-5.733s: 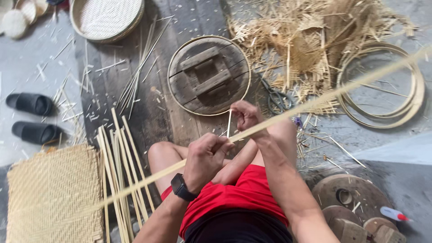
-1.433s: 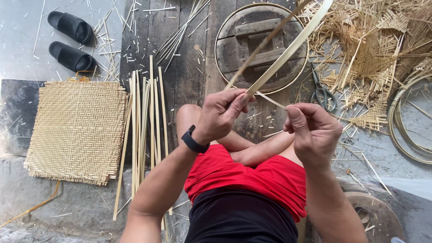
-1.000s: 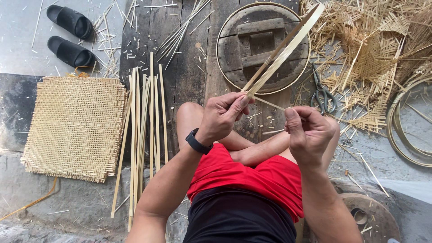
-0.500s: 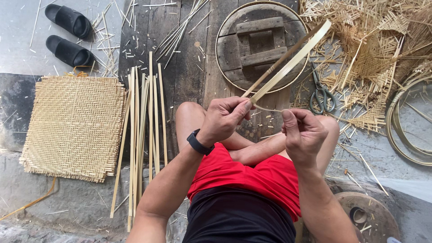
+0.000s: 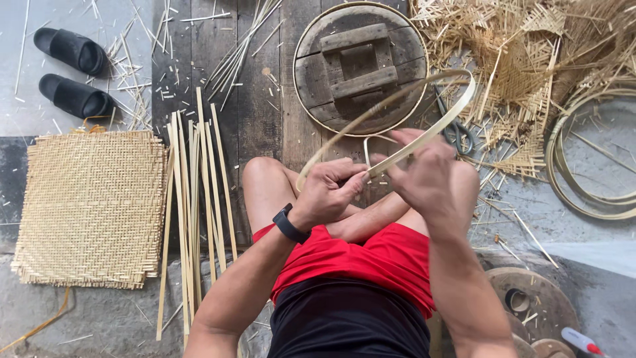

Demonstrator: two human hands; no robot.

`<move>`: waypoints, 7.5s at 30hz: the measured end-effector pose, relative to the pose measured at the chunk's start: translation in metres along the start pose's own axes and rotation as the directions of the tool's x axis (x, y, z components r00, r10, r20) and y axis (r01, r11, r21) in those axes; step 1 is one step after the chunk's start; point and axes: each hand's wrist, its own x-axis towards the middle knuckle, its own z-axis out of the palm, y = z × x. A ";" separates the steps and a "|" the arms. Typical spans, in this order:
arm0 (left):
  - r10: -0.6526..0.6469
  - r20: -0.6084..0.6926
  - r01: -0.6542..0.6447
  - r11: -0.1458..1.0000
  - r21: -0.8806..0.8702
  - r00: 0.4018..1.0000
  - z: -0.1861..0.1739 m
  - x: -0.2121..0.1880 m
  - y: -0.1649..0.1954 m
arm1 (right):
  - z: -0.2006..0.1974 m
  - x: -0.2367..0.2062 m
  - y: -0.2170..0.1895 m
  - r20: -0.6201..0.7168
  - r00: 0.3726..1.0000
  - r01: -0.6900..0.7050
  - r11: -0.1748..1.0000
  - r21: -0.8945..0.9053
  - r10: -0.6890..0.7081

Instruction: The person assembles a round woven basket by fitting a pre-woven mat into a circular frame, trimming excess material with shears, and then bending and joining bamboo strips into a circular rim. The person works on the floor, handling the basket, frame, mat, and bamboo strips.

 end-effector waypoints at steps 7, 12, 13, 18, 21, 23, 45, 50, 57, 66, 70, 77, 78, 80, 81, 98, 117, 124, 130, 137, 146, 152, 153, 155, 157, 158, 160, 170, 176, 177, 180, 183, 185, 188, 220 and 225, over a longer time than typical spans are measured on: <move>0.130 0.023 -0.132 0.976 0.172 0.991 0.005 0.006 0.003 | -0.042 0.017 -0.033 0.229 0.950 0.243 0.964 -0.111 -0.213; 0.061 -0.018 -0.055 0.971 0.231 0.998 0.006 0.016 0.005 | -0.047 0.012 -0.051 0.253 0.966 -0.171 0.879 0.446 0.059; -0.006 -0.039 0.011 0.991 0.132 0.999 0.003 0.018 0.007 | -0.050 0.005 -0.055 0.112 0.985 0.051 0.847 0.530 -0.129; -0.092 0.044 0.093 0.996 -0.009 0.995 -0.009 0.012 0.026 | -0.016 -0.033 -0.036 0.027 0.999 -0.036 0.320 0.947 0.032; 0.005 0.154 -0.018 0.997 0.082 0.988 0.010 -0.002 0.033 | 0.030 -0.034 0.022 0.201 0.971 -0.176 -0.181 0.968 0.131; 0.055 0.241 -0.083 0.991 0.106 0.969 0.024 -0.008 0.033 | 0.050 -0.026 0.057 0.349 0.935 -0.317 -0.285 0.904 0.065; -0.039 -0.046 0.046 0.984 0.172 0.998 0.008 0.019 0.026 | -0.049 -0.012 -0.050 0.036 0.965 0.168 0.721 0.672 -0.258; -0.056 0.081 0.052 0.998 0.045 0.995 0.000 0.007 0.031 | 0.009 -0.042 -0.001 0.091 0.991 -0.084 -0.077 0.993 0.096; -0.066 0.323 0.083 0.996 -0.039 0.944 0.036 -0.015 0.024 | 0.049 -0.010 0.039 0.357 0.888 -0.428 -0.234 0.873 -0.291; 0.263 0.068 -0.271 0.913 0.306 0.962 -0.005 -0.005 0.016 | -0.026 -0.009 -0.036 0.175 0.972 0.057 0.880 0.471 -0.156; 0.285 0.144 -0.319 0.827 0.463 0.948 0.015 0.000 0.000 | -0.034 -0.023 -0.037 0.074 0.955 0.253 0.918 0.305 -0.288; -0.075 -0.108 0.096 0.975 0.201 0.991 -0.008 0.004 0.023 | -0.005 -0.047 -0.011 0.024 0.995 0.045 0.663 0.747 -0.095; -0.088 -0.099 0.101 0.986 0.133 0.991 -0.010 0.000 0.029 | 0.005 -0.047 0.001 0.138 0.988 -0.152 0.494 0.856 0.066; 0.027 0.170 -0.050 0.990 0.129 0.985 -0.002 -0.009 0.036 | 0.027 -0.042 0.026 0.338 0.935 -0.351 0.158 0.923 0.104; 0.082 0.301 -0.121 0.986 0.114 0.950 0.006 -0.012 0.036 | 0.037 -0.036 0.037 0.381 0.925 -0.381 0.038 0.924 0.002; 0.300 0.134 -0.328 0.852 0.407 0.945 0.010 0.003 0.012 | -0.044 -0.012 -0.051 0.085 0.940 0.280 0.892 0.356 -0.330; 0.074 0.066 -0.080 0.992 0.099 0.995 -0.005 -0.011 0.023 | -0.002 0.000 -0.018 0.262 0.957 -0.073 0.768 0.636 -0.126; 0.348 0.181 -0.389 0.749 0.537 0.920 -0.005 0.003 0.004 | -0.028 -0.013 -0.048 -0.040 0.930 0.357 0.877 0.322 -0.365; 0.010 -0.090 -0.001 0.995 0.099 0.996 -0.017 0.001 0.012 | -0.003 -0.037 -0.016 0.219 0.975 -0.151 0.617 0.772 -0.036; 0.116 0.364 -0.176 0.975 0.138 0.924 0.025 -0.018 0.036 | 0.038 -0.006 0.038 0.477 0.841 -0.496 -0.012 0.868 -0.255; 0.317 -0.027 -0.299 0.915 0.272 0.948 -0.013 0.012 0.043 | -0.012 0.002 -0.032 0.203 0.978 -0.144 0.844 0.517 0.042; 0.360 -0.105 -0.308 0.892 0.331 0.927 -0.007 0.017 0.039 | 0.000 -0.018 -0.027 -0.056 0.978 0.192 0.750 0.633 -0.202; 0.281 -0.173 -0.244 0.947 0.207 0.944 -0.007 0.016 0.037 | 0.007 -0.020 -0.019 0.022 0.991 0.076 0.687 0.722 -0.132; 0.094 -0.274 -0.116 0.991 -0.065 0.957 -0.008 0.016 0.033 | 0.022 -0.022 -0.002 0.157 0.987 -0.130 0.420 0.898 -0.030; 0.077 -0.264 -0.126 0.976 -0.175 0.961 -0.005 0.016 0.029 | 0.042 -0.020 0.013 0.268 0.963 -0.268 -0.007 0.963 0.018; 0.069 -0.260 -0.131 0.965 -0.229 0.963 -0.003 0.016 0.026 | 0.051 -0.019 0.017 0.281 0.959 -0.278 -0.074 0.958 0.041; 0.038 -0.325 -0.130 0.955 -0.266 0.945 0.005 0.017 0.019 | 0.067 -0.017 0.022 0.311 0.947 -0.288 -0.209 0.934 0.084; 0.300 -0.665 -0.239 0.953 0.184 0.684 0.014 0.027 0.015 | 0.119 0.014 -0.010 0.380 0.924 -0.336 -0.381 0.861 0.042; -0.065 -0.427 0.241 0.897 0.372 0.902 -0.032 0.005 0.009 | 0.110 0.035 0.016 0.244 0.945 -0.322 0.759 0.566 0.219; 0.088 -0.384 0.110 0.879 0.463 0.919 -0.037 0.002 0.004 | 0.106 0.036 0.021 0.196 0.964 -0.244 0.885 0.396 0.178; 0.310 -0.187 -0.090 0.699 0.710 0.932 -0.048 0.012 -0.018 | 0.096 0.037 0.027 0.195 0.980 0.012 0.997 0.074 -0.026; -0.083 -0.118 0.142 0.710 0.690 0.990 -0.054 0.046 -0.041 | 0.089 0.040 0.027 0.406 0.887 0.347 0.898 -0.270 -0.221; -0.532 0.029 0.515 0.830 0.211 0.846 -0.053 0.060 -0.053 | 0.085 0.045 0.027 0.471 0.868 0.341 0.880 -0.332 -0.158; -0.499 -0.001 0.481 0.836 0.264 0.867 -0.044 0.059 -0.063 | 0.080 0.058 0.032 0.478 0.871 0.007 0.970 -0.243 0.113; -0.210 0.129 0.233 0.609 -0.758 0.969 0.011 0.040 -0.123 | 0.081 -0.038 0.015 -0.183 0.918 -0.139 0.719 0.681 0.351; -0.313 0.037 0.233 0.617 -0.752 0.949 0.022 0.044 -0.122 | 0.079 -0.037 0.007 -0.206 0.931 -0.137 0.811 0.569 0.302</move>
